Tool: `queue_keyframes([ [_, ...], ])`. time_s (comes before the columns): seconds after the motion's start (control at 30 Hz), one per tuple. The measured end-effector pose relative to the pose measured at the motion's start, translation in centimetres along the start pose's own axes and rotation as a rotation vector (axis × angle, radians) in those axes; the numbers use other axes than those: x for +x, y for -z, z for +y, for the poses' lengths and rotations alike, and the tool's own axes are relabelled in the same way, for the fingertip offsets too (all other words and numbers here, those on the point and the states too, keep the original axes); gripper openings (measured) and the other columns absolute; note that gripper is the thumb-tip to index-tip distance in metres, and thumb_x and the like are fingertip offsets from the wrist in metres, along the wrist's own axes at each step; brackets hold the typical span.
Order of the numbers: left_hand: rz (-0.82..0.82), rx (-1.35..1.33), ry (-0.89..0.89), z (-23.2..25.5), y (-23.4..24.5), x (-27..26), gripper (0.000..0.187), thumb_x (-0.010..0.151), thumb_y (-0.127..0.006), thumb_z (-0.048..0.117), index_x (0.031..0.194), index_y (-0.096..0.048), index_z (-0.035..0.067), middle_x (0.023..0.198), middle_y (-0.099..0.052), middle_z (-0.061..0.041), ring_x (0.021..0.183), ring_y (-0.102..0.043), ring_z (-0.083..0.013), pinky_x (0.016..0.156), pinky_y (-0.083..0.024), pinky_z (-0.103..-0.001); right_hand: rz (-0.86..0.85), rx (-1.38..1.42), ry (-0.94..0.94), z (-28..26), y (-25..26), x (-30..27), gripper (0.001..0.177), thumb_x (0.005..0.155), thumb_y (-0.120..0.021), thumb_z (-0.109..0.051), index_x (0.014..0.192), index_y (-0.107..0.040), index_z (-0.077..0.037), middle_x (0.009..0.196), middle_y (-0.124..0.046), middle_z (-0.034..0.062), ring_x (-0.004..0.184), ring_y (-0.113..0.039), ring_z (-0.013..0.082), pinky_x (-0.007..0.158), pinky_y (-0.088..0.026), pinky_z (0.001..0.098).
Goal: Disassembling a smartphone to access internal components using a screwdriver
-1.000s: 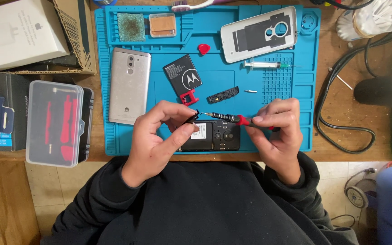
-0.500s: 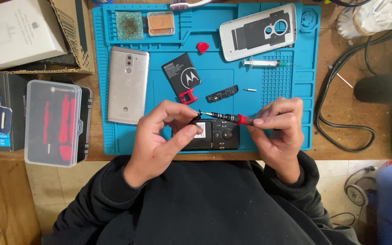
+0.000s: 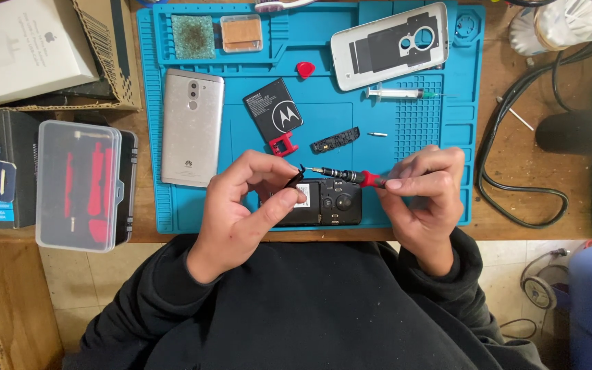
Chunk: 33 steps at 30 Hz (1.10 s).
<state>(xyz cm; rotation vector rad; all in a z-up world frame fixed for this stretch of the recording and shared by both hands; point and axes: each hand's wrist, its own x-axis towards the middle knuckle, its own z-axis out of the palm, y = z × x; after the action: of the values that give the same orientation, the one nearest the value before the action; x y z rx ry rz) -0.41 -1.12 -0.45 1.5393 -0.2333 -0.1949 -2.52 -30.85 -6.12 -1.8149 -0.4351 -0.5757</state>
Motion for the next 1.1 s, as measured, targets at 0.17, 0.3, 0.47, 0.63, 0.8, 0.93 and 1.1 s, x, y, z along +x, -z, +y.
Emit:
queue_keyframes([
  [0.17, 0.000, -0.005, 0.007, -0.5, 0.0, 0.0, 0.027, 0.106, -0.082, 0.025, 0.124, -0.078, 0.006, 0.093, -0.089, -0.010, 0.083, -0.082, -0.0167, 0.072, -0.061, -0.029, 0.008, -0.003, 0.024, 0.2, 0.0, -0.1, 0.022, 0.106, -0.090, 0.002, 0.104, -0.071, -0.008, 0.108, -0.047, 0.0090, 0.095, -0.072, 0.0287, 0.081, -0.065, 0.0405],
  [0.3, 0.007, -0.010, 0.012, -0.1, -0.2, 0.1, 0.025, 0.106, -0.082, 0.024, 0.123, -0.079, 0.005, 0.092, -0.089, -0.011, 0.081, -0.083, -0.0187, 0.071, -0.062, -0.030, 0.010, -0.005, 0.032, 0.2, 0.0, 0.0, 0.022, 0.105, -0.090, 0.003, 0.103, -0.071, -0.008, 0.107, -0.047, 0.0088, 0.094, -0.072, 0.0289, 0.080, -0.066, 0.0409],
  [0.47, 0.010, -0.012, 0.015, 0.0, -0.3, 0.2, 0.024, 0.106, -0.081, 0.023, 0.122, -0.079, 0.004, 0.090, -0.088, -0.011, 0.079, -0.083, -0.0185, 0.070, -0.062, -0.030, 0.012, -0.006, 0.030, 0.3, 0.0, -0.1, 0.021, 0.106, -0.090, 0.002, 0.103, -0.072, -0.008, 0.107, -0.047, 0.0089, 0.094, -0.072, 0.0294, 0.080, -0.066, 0.0409],
  [0.63, 0.012, -0.019, 0.016, -0.3, -0.3, 0.2, 0.023, 0.106, -0.081, 0.021, 0.121, -0.079, 0.004, 0.088, -0.088, -0.011, 0.078, -0.082, -0.0173, 0.069, -0.062, -0.028, 0.010, -0.015, 0.026, 0.4, 0.0, -0.2, 0.022, 0.105, -0.091, 0.004, 0.103, -0.072, -0.008, 0.107, -0.048, 0.0091, 0.094, -0.072, 0.0303, 0.079, -0.065, 0.0410],
  [0.8, 0.031, -0.024, 0.009, -0.2, 0.0, 0.3, 0.023, 0.107, -0.080, 0.020, 0.121, -0.078, 0.003, 0.088, -0.088, -0.011, 0.077, -0.082, -0.0175, 0.069, -0.063, -0.029, 0.019, -0.013, 0.029, 0.2, 0.0, 0.0, 0.022, 0.106, -0.090, 0.003, 0.104, -0.072, -0.009, 0.107, -0.048, 0.0085, 0.094, -0.072, 0.0288, 0.079, -0.065, 0.0402],
  [0.93, 0.050, 0.173, -0.075, 0.7, 1.8, 1.3, 0.018, 0.108, -0.081, 0.018, 0.121, -0.079, 0.007, 0.087, -0.085, -0.006, 0.073, -0.076, -0.0155, 0.068, -0.057, -0.030, 0.106, -0.024, 0.009, 0.7, 0.7, -0.1, 0.025, 0.105, -0.093, 0.000, 0.104, -0.069, -0.009, 0.107, -0.049, 0.0104, 0.090, -0.069, 0.0289, 0.081, -0.062, 0.0417],
  [1.1, 0.024, 0.947, -0.402, 1.4, 4.1, 2.8, 0.006, 0.111, -0.084, 0.016, 0.117, -0.084, 0.017, 0.086, -0.077, 0.003, 0.071, -0.069, -0.0213, 0.074, -0.056, -0.038, 0.182, -0.077, -0.066, 0.5, 1.2, 0.0, 0.031, 0.111, -0.091, 0.003, 0.113, -0.062, -0.005, 0.115, -0.047, 0.0118, 0.098, -0.068, 0.0290, 0.088, -0.058, 0.0402],
])
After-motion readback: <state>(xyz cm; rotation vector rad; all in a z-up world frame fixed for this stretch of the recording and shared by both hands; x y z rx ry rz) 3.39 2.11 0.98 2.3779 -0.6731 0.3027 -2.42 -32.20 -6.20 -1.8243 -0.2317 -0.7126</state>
